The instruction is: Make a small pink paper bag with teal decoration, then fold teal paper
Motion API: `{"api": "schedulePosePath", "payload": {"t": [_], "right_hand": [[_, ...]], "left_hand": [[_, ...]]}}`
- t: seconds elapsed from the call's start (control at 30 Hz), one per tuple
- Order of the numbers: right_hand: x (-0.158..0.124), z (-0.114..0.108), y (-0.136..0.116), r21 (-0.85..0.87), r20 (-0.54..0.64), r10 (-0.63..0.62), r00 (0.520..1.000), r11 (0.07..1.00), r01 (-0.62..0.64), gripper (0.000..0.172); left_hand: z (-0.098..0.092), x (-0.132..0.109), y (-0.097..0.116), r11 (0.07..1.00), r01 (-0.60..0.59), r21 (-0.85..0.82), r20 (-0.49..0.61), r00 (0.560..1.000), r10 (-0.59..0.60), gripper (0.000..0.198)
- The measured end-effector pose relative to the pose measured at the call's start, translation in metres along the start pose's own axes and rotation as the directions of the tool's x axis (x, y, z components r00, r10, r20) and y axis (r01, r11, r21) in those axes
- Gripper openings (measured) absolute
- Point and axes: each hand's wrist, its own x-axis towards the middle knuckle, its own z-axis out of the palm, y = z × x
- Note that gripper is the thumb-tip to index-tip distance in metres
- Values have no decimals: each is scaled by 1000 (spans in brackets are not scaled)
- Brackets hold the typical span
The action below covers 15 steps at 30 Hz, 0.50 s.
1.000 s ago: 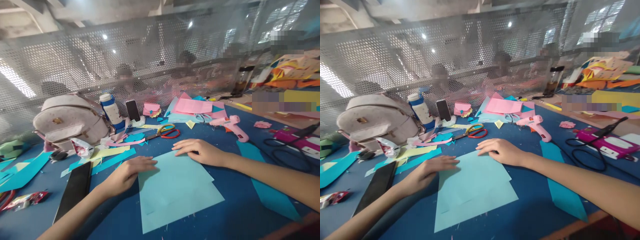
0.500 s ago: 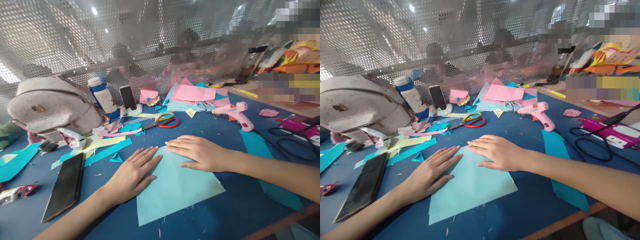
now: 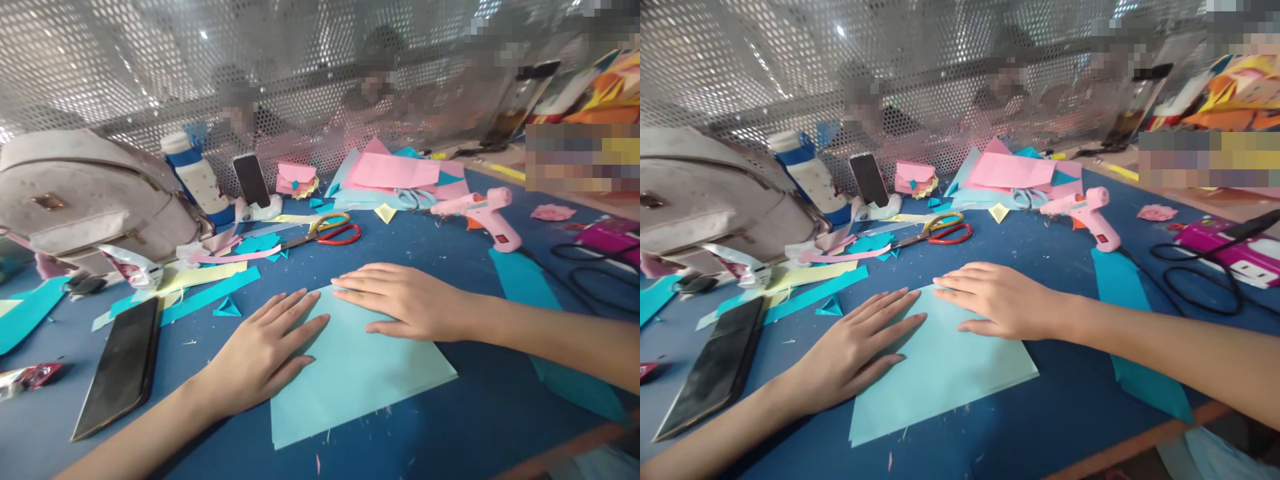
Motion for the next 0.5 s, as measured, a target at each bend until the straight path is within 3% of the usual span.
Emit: {"api": "schedulePosePath", "payload": {"t": [0.3,0.4,0.5], "right_hand": [[1,0,0,9,13,9,1000,1000,-9,59],[1,-1,-1,91,-19,53,998,995,-51,53],[1,-4,3,249,-121,233,965,948,-198,45]], "left_hand": [[0,-1,2,1000,-2,-1,3,1000,2,51],[-1,-3,0,993,21,-113,-16,1000,-23,57],[-1,-5,-9,930,110,-351,-112,981,-158,58]]}}
